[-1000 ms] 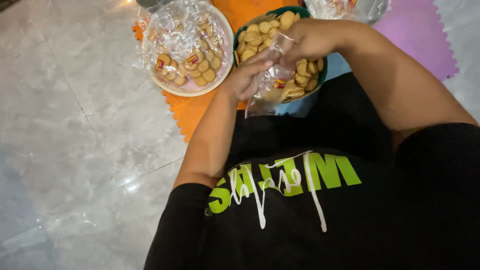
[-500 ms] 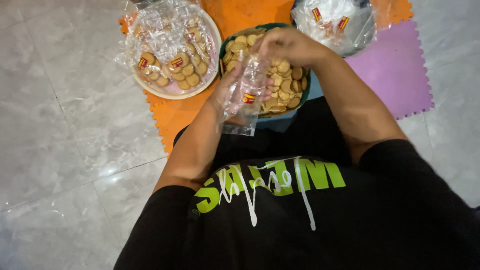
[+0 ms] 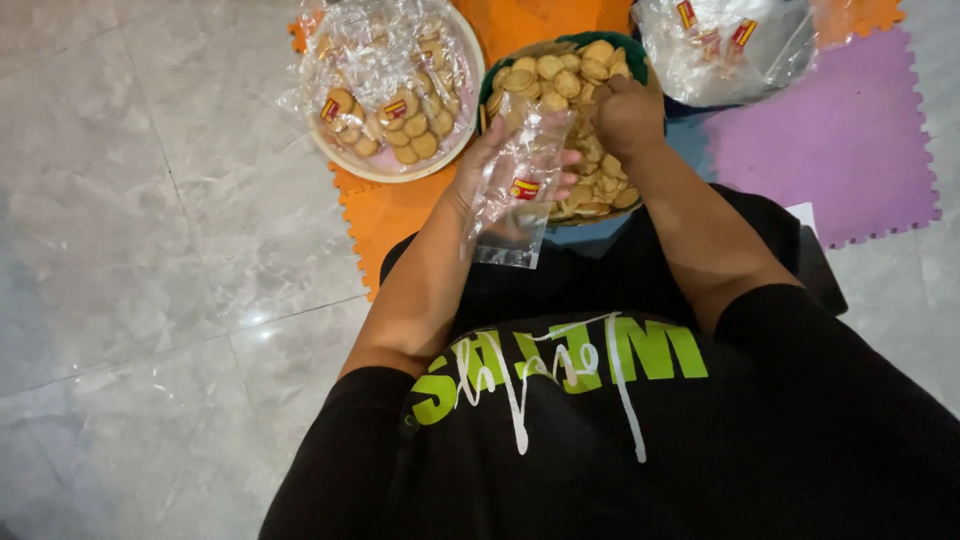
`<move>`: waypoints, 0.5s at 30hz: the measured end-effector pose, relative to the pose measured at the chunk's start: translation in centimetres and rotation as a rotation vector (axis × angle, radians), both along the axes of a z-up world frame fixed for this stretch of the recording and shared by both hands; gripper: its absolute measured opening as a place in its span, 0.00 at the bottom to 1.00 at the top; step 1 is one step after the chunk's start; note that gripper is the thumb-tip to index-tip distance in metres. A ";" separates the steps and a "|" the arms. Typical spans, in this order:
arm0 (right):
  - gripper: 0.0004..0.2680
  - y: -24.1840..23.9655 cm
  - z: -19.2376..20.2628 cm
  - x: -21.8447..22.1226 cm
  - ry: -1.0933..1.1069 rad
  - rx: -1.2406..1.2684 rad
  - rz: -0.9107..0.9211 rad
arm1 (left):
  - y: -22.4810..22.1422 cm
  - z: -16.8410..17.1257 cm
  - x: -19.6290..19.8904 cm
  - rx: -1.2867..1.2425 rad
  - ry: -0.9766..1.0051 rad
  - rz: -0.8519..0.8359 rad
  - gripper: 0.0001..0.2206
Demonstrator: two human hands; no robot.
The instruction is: Packing individual cookies into small plastic bags from a large container while sitting on the floor
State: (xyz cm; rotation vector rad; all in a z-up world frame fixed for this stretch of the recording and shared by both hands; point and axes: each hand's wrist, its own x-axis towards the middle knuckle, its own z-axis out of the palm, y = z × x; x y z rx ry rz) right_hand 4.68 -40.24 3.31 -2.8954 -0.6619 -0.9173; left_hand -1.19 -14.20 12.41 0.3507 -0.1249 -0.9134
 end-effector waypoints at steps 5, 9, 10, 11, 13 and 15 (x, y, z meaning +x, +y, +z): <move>0.05 0.9 2.0 0.8 0.439 0.526 -0.060 | 0.8 -0.3 -0.5 0.127 -0.045 0.031 0.42; 0.18 2.1 6.0 0.7 0.797 1.636 0.281 | 1.0 -0.8 -0.3 0.106 -0.062 -0.002 0.42; 0.18 2.3 7.3 0.1 0.799 1.632 0.277 | 0.9 -0.4 -0.5 0.100 -0.060 -0.001 0.42; 0.16 2.6 8.5 -0.3 0.841 1.688 0.391 | 0.9 0.1 -0.5 0.134 -0.058 -0.012 0.41; 0.15 2.9 10.2 -0.9 0.892 1.739 0.508 | 1.0 0.2 -0.5 0.164 -0.052 -0.016 0.41; 0.09 2.7 11.0 -1.3 0.906 1.562 0.591 | 1.1 -0.7 -0.4 0.076 -0.104 -0.097 0.41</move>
